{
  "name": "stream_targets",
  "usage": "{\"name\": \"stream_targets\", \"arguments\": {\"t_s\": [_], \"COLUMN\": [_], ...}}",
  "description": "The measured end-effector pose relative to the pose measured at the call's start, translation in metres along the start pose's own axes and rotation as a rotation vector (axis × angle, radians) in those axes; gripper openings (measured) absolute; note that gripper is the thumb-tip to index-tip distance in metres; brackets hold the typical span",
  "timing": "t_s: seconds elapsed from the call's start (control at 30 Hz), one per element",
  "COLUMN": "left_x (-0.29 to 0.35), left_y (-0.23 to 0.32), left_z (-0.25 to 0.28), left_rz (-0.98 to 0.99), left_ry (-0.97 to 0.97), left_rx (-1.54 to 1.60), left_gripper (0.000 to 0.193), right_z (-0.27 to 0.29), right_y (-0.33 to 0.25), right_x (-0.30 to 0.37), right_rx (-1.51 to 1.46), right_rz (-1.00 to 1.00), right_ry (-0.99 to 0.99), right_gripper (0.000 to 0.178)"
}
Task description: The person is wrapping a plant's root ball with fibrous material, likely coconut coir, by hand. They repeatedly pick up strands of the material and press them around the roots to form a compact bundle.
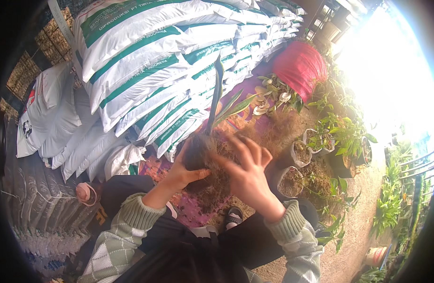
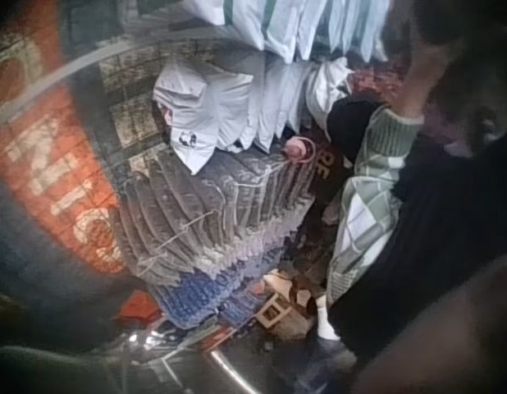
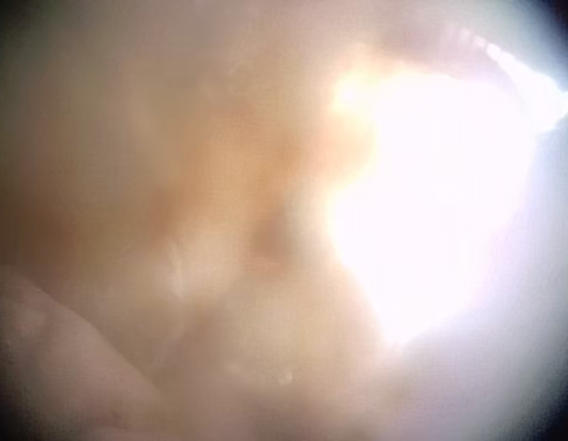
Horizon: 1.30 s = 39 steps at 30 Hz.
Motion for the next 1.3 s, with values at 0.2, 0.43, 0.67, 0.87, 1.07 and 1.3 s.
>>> {"name": "stream_targets", "arguments": {"t_s": [0.2, 0.43, 0.67, 0.87, 1.07, 1.3], "left_x": [-0.003, -0.001, -0.004, 0.002, 0.005, 0.005], "left_y": [0.009, 0.013, 0.007, 0.009, 0.013, 0.015], "left_z": [0.002, -0.003, 0.003, 0.003, -0.003, -0.008], "left_rz": [-0.073, -0.111, -0.151, -0.173, -0.152, -0.170], "left_ry": [0.034, 0.237, 0.409, 0.503, 0.498, 0.502], "left_rx": [-0.122, -0.442, -0.696, -0.914, -1.026, -1.055], "left_gripper": [0.083, 0.085, 0.092, 0.092, 0.093, 0.094], "right_z": [-0.002, -0.011, -0.013, -0.016, -0.020, -0.015], "right_y": [0.002, -0.006, -0.004, -0.004, -0.008, -0.012], "right_x": [-0.012, -0.011, -0.011, -0.004, -0.004, -0.009], "right_rx": [0.071, 0.100, 0.056, 0.110, 0.135, 0.063], "right_rz": [-0.015, -0.026, -0.029, -0.030, -0.007, -0.019], "right_ry": [0.127, -0.052, -0.101, -0.052, -0.069, -0.066], "right_gripper": [0.055, 0.051, 0.056, 0.060, 0.055, 0.054]}}
Point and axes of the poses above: each hand's wrist, its own x-axis away from the middle knuckle, its own z-axis out of the back of the hand, y = z × x, the point moved 2 cm from there along -x, towards the middle knuckle, and after that the axes turned 15 degrees about z, right-handed, at the moved point
